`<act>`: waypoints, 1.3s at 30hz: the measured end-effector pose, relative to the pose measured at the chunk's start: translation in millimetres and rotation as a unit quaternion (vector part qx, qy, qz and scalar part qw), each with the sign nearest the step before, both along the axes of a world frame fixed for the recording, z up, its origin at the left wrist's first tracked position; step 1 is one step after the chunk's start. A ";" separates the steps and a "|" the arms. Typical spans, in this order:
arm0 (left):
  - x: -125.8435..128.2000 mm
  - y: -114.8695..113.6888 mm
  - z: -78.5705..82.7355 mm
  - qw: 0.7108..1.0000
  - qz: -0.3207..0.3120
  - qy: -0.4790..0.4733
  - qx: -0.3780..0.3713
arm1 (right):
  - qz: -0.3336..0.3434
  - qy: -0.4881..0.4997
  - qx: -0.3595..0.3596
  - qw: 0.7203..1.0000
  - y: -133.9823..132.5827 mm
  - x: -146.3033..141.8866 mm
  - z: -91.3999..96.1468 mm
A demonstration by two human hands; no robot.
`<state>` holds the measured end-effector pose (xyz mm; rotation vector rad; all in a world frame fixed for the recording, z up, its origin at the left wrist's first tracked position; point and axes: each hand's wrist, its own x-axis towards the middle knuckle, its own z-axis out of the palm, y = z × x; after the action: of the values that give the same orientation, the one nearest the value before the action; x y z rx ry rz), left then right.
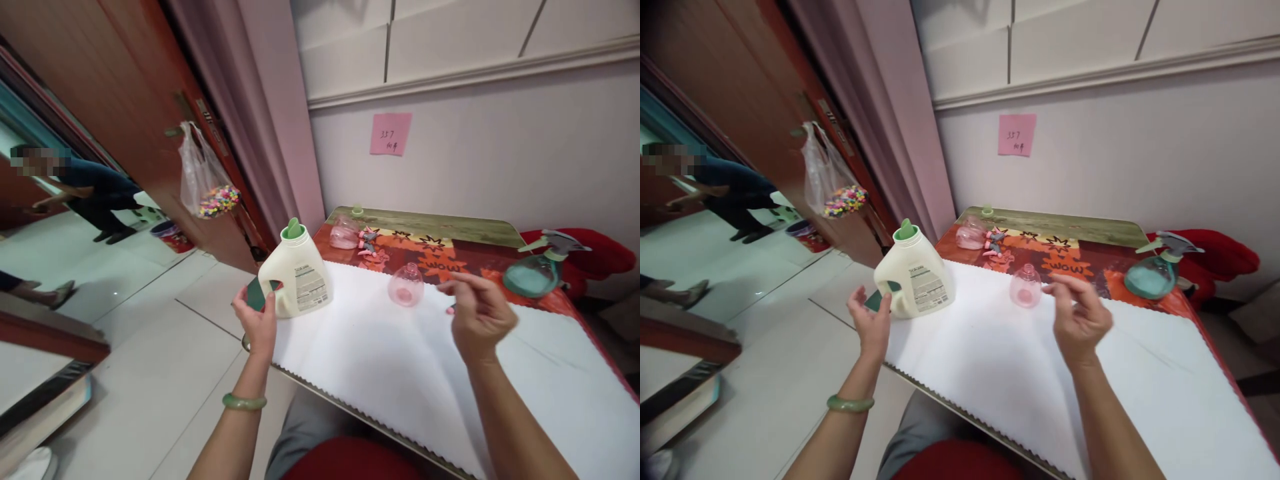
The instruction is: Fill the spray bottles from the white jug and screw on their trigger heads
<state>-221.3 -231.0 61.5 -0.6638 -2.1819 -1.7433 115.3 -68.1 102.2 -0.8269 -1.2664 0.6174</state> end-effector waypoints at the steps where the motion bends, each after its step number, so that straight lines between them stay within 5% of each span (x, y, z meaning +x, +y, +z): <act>1: -4.4 3.1 -0.1 1.000 -0.006 -0.017 -0.004 | 0.064 -0.012 -0.001 0.998 -6.4 -13.3 1.7; 5: -14.3 22.1 -0.1 0.997 -0.042 -0.064 -0.026 | 0.267 0.014 -0.101 0.958 -19.2 -74.7 -13.3; 10: -18.4 37.0 16.5 0.994 -0.059 -0.059 -0.071 | 0.341 0.050 -0.266 0.900 -17.6 -128.1 -57.3; 14: -18.9 32.5 47.7 0.987 -0.073 -0.002 -0.140 | 0.373 0.021 -0.313 0.874 -13.7 -133.2 -86.4; 18: -7.1 29.7 75.7 0.970 -0.091 0.070 -0.215 | 0.442 0.021 -0.302 0.845 -10.1 -126.7 -94.2; 23: 20.7 37.8 85.0 0.943 -0.104 0.147 -0.280 | 0.521 0.074 -0.294 0.798 -10.9 -124.9 -83.7; 27: 35.5 44.8 86.0 0.912 -0.128 0.228 -0.316 | 0.505 0.108 -0.281 0.809 -11.5 -126.1 -79.6; 31: 37.7 41.5 85.8 0.906 -0.207 0.263 -0.260 | 0.470 0.130 -0.291 0.823 -6.4 -127.3 -83.0; 34: 26.3 28.3 75.9 0.935 -0.183 0.226 -0.203 | 0.470 0.135 -0.298 0.820 -2.0 -128.4 -84.9; 37: 4.9 11.7 54.3 0.986 -0.129 0.056 -0.084 | 0.471 0.141 -0.295 0.819 0.5 -130.4 -86.0; 39: -8.6 3.7 35.6 0.982 -0.153 -0.108 0.011 | 0.472 0.143 -0.289 0.820 1.8 -132.4 -88.0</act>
<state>-229.9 -227.3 97.0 -0.8816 -2.2963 -2.0760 -17.1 -66.3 14.3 -0.4904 -1.1614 1.9309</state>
